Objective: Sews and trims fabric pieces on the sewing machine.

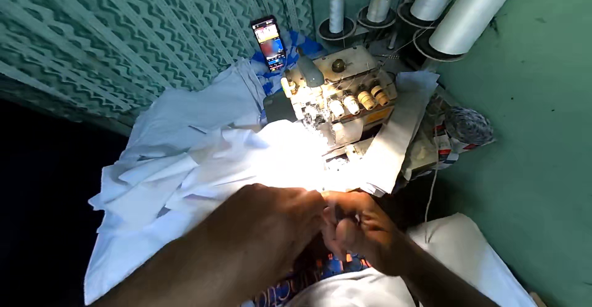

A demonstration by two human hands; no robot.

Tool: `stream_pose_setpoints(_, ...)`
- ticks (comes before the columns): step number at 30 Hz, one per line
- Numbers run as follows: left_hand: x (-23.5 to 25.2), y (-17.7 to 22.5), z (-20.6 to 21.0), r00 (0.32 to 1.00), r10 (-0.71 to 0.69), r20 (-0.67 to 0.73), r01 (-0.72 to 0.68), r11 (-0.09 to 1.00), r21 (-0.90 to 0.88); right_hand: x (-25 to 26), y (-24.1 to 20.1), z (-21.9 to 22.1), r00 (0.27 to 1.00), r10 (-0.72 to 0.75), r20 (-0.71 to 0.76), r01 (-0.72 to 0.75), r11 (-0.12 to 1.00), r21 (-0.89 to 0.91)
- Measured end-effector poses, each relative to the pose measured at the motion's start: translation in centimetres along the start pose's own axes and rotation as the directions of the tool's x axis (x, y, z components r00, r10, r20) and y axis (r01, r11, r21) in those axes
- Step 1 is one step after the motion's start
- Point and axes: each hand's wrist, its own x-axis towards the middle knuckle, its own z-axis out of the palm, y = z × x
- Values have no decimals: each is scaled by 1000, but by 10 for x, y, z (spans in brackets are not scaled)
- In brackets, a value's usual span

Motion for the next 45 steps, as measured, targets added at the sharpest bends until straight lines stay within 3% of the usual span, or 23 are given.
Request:
stream_pose_setpoints(2,-6,-13,-2,986,-165,32,163,985,63,-9,1,0,998,51,-40,-52,998,-34)
stream_pose_setpoints(4,-11,-24,1,944,-310,112,287,941,181,-15,3,-2,980,80,-180,-73,996,44)
stream_pose_setpoints(7,-14,-15,10,964,-154,218,157,988,4,-15,2,-10,958,88,-274,22,927,374)
stream_pose_setpoints(9,-9,6,15,985,-29,168,54,989,-141,-12,-2,-12,972,80,-222,39,873,485)
stream_pose_setpoints(12,1,26,11,999,-35,3,35,987,-159,-10,-5,-6,992,62,-110,-28,957,287)
stream_pose_setpoints(14,1,17,4,995,-87,-45,86,996,-12,-14,-6,-4,997,46,-61,-44,999,32)
stream_pose_setpoints(17,0,-9,0,996,-87,-1,87,996,10,-29,-14,-1,994,46,-99,-72,958,-278)
stream_pose_setpoints(19,9,1,1,1000,30,2,-29,983,-182,-38,-23,6,992,-3,-130,-49,918,-392)
stream_pose_setpoints(22,21,20,9,989,145,-42,-149,982,-117,-44,-37,13,986,-66,-153,-31,830,-558)
stream_pose_setpoints(25,19,11,16,995,100,-25,-101,995,-20,-40,-35,6,984,-68,-162,-30,842,-538)
stream_pose_setpoints(28,-1,-15,9,1000,-30,3,30,993,-111,-28,-6,-11,964,-59,-259,-47,922,-385)
stream_pose_setpoints(30,-22,-39,-7,991,-136,-3,132,968,-214,-22,29,-29,957,61,-285,-220,792,-570)
stream_pose_setpoints(31,-31,-50,-18,985,-172,-33,161,965,-206,-15,42,-33,951,227,-210,-309,656,-689)
stream_pose_setpoints(33,-42,-63,-41,974,-196,-113,200,980,22,21,54,-19,800,597,59,-253,425,-869)
stream_pose_setpoints(34,-43,-68,-49,972,-191,-140,216,956,198,50,53,0,708,690,152,-181,386,-905)
stream_pose_setpoints(35,-43,-72,-54,970,-188,-151,230,910,345,81,47,21,679,708,197,-125,375,-919)
stream_pose_setpoints(36,-41,-77,-58,970,-189,-151,238,859,453,111,38,40,724,656,212,-108,411,-905)
stream_pose_setpoints(37,-40,-81,-61,970,-198,-142,243,819,520,135,35,57,835,512,200,-88,483,-871)
stream_pose_setpoints(38,-39,-82,-64,969,-207,-132,245,797,551,152,46,73,948,266,173,-4,556,-831)
stream_pose_setpoints(39,-41,-82,-67,969,-214,-125,247,792,559,165,61,86,988,12,155,115,612,-783)
stream_pose_setpoints(40,-44,-81,-68,969,-214,-121,245,799,550,169,67,94,984,-111,140,178,657,-732)
stream_pose_setpoints(42,-53,-73,-65,969,-217,-115,245,840,484,152,69,95,988,-33,150,134,661,-739)
stream_pose_setpoints(45,-69,-59,-52,968,-223,-115,249,902,352,98,90,50,987,131,90,-17,650,-760)
